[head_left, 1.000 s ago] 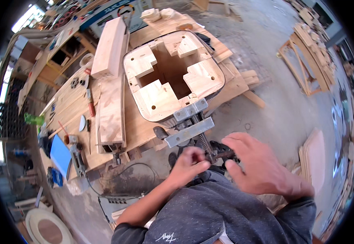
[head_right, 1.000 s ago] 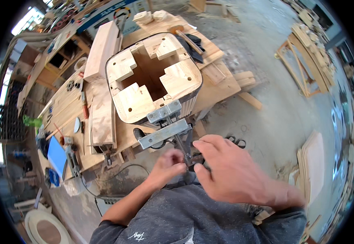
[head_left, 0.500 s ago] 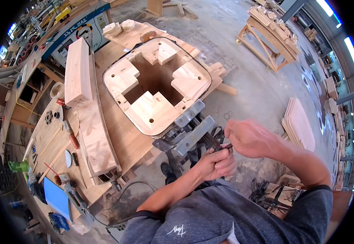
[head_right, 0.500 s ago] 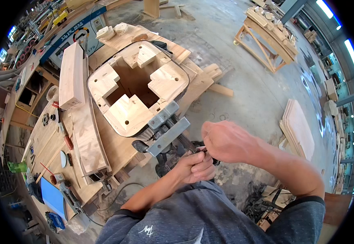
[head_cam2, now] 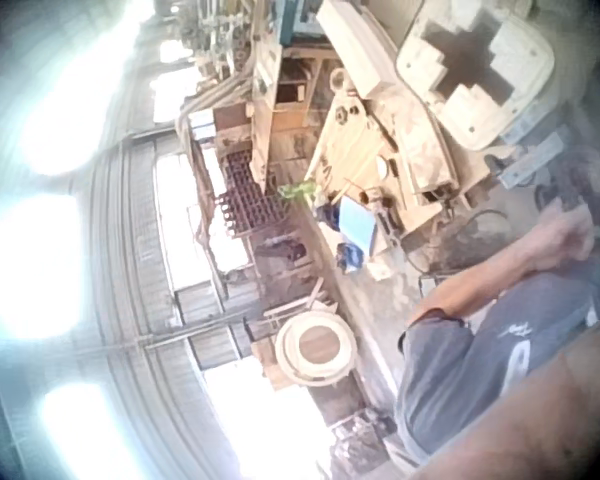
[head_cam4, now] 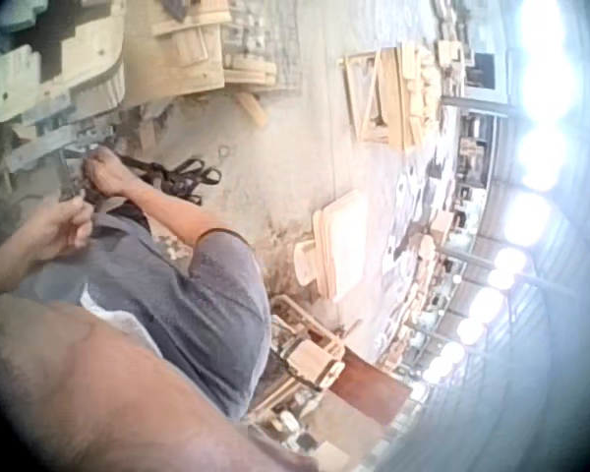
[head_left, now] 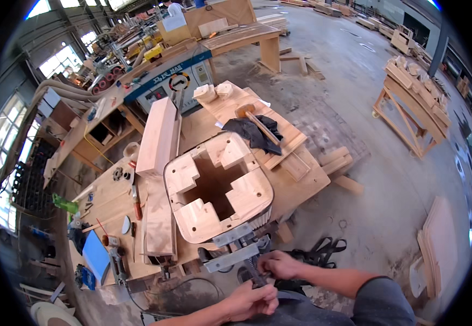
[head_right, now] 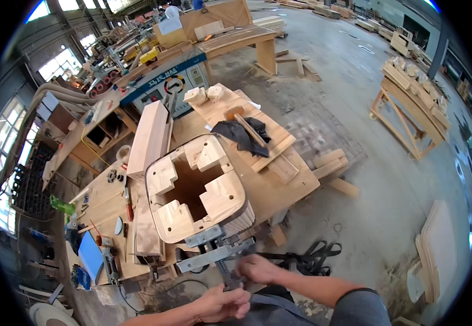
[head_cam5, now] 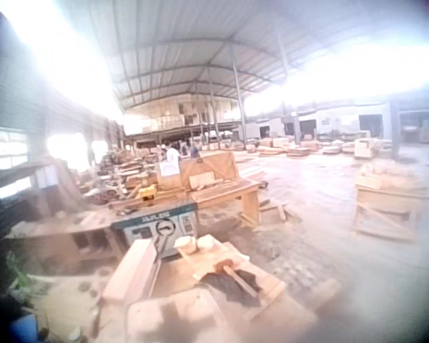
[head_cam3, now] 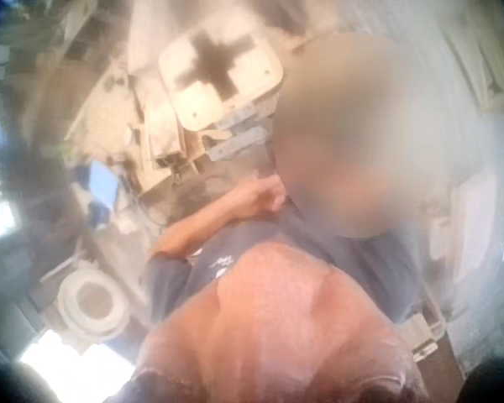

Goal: The person uses a ratchet strap tool to secure a stack of wooden chair seat frames. They wrap the strap around the stack, thread it through the tensioner, and tighten it using the handle. The person then removes the strap and repeats the process on a different stack of wooden frames.

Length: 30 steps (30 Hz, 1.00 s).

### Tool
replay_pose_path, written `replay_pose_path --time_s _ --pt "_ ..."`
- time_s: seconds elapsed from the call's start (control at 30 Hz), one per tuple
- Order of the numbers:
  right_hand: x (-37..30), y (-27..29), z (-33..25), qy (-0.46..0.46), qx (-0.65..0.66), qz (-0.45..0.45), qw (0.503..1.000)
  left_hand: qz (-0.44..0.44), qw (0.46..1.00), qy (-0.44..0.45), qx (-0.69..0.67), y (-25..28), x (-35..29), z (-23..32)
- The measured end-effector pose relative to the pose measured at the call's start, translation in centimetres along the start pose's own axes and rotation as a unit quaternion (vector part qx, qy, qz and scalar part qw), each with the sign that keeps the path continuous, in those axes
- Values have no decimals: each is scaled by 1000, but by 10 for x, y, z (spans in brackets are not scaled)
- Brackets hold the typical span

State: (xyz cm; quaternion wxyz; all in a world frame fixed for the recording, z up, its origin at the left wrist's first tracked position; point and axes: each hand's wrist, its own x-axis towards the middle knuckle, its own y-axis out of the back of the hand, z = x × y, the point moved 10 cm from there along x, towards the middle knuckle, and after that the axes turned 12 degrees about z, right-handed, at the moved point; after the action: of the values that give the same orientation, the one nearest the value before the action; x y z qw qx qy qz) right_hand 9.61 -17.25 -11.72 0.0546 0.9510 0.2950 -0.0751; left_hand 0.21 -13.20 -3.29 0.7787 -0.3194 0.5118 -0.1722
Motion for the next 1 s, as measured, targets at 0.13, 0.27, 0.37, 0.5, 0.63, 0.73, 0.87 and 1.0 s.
replay_pose_path --time_s 0.13,0.27,0.37,0.5,0.63,0.73,0.87,1.0 --pt "0 -27 18 -152 195 -32 968 92 995 5 48 14 -4 -4" --pt "-4 -10 11 -88 127 36 987 -54 999 1 -1 -1 -1 1" --pt "-16 17 -25 -27 -19 158 987 -142 980 -125 -55 15 11 2" --pt "-58 27 -116 162 -137 265 941 -115 942 -310 62 47 61 12" --pt "-66 -6 -159 145 -170 299 928 -184 925 -332 -6 40 129 1" --pt "-64 -28 -175 139 -300 389 860 -227 913 -331 -78 10 134 7" --pt "-58 -28 -159 5 -321 463 826 -212 915 -324 -113 12 126 18" --pt "-57 -30 -157 2 -304 528 793 -203 918 -316 -129 14 121 19"
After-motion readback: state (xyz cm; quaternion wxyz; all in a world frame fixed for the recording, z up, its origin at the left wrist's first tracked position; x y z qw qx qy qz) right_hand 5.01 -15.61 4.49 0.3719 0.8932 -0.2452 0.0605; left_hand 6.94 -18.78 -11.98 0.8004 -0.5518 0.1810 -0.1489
